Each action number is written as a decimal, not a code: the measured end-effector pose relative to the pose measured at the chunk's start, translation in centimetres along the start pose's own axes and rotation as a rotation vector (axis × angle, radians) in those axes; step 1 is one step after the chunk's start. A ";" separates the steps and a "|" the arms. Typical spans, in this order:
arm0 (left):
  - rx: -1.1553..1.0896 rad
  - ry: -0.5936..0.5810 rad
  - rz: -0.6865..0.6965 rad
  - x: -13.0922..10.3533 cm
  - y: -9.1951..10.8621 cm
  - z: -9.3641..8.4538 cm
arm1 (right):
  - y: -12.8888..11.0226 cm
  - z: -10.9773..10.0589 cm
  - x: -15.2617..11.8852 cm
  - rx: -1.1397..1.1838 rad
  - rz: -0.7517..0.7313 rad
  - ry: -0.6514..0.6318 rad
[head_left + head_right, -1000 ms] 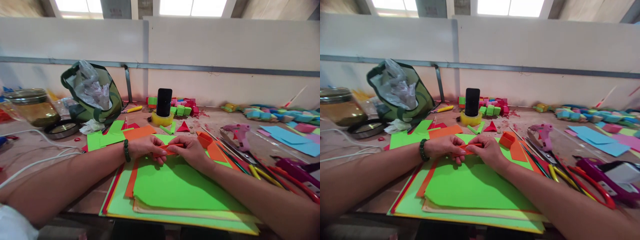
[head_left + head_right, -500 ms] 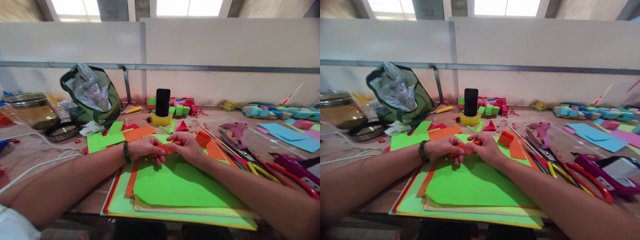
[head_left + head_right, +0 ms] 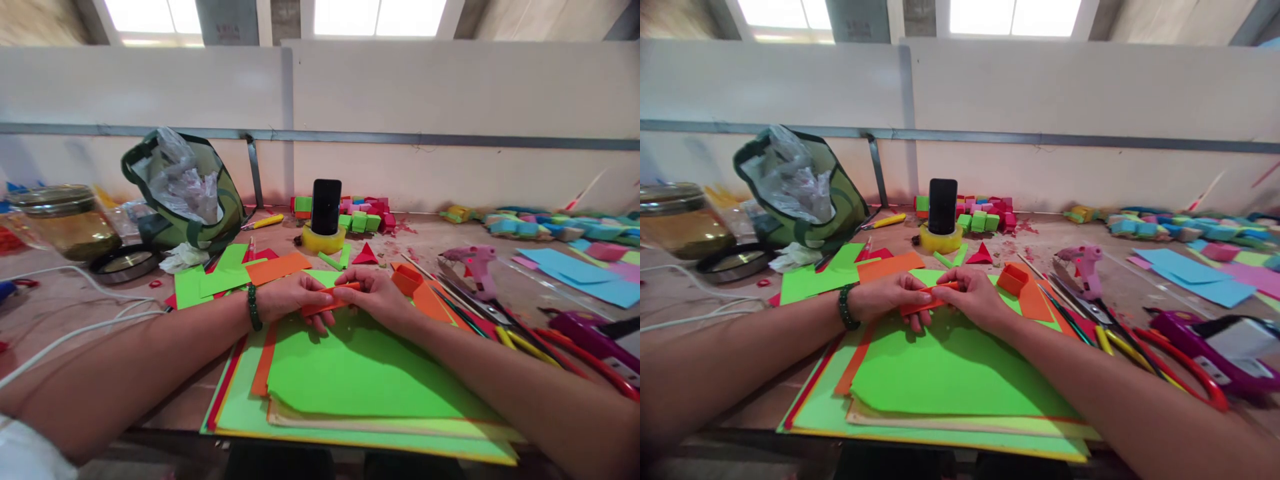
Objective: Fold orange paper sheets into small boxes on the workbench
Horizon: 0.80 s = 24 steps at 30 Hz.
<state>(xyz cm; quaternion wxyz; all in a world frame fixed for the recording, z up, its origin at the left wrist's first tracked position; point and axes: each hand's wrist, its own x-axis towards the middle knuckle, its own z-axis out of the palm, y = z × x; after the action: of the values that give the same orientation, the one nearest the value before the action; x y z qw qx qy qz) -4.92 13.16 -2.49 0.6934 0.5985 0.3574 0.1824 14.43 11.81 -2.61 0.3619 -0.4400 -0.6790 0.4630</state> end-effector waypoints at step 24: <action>-0.126 0.038 0.030 0.5 -0.6 -0.1 | -0.5 -1.5 0.3 0.150 0.071 0.093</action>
<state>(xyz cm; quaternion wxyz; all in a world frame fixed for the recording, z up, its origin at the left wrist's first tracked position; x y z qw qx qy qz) -4.76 13.38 -3.21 0.7202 0.5553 0.3492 0.2260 15.54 12.49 -1.68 0.4082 -0.4564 -0.6089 0.5043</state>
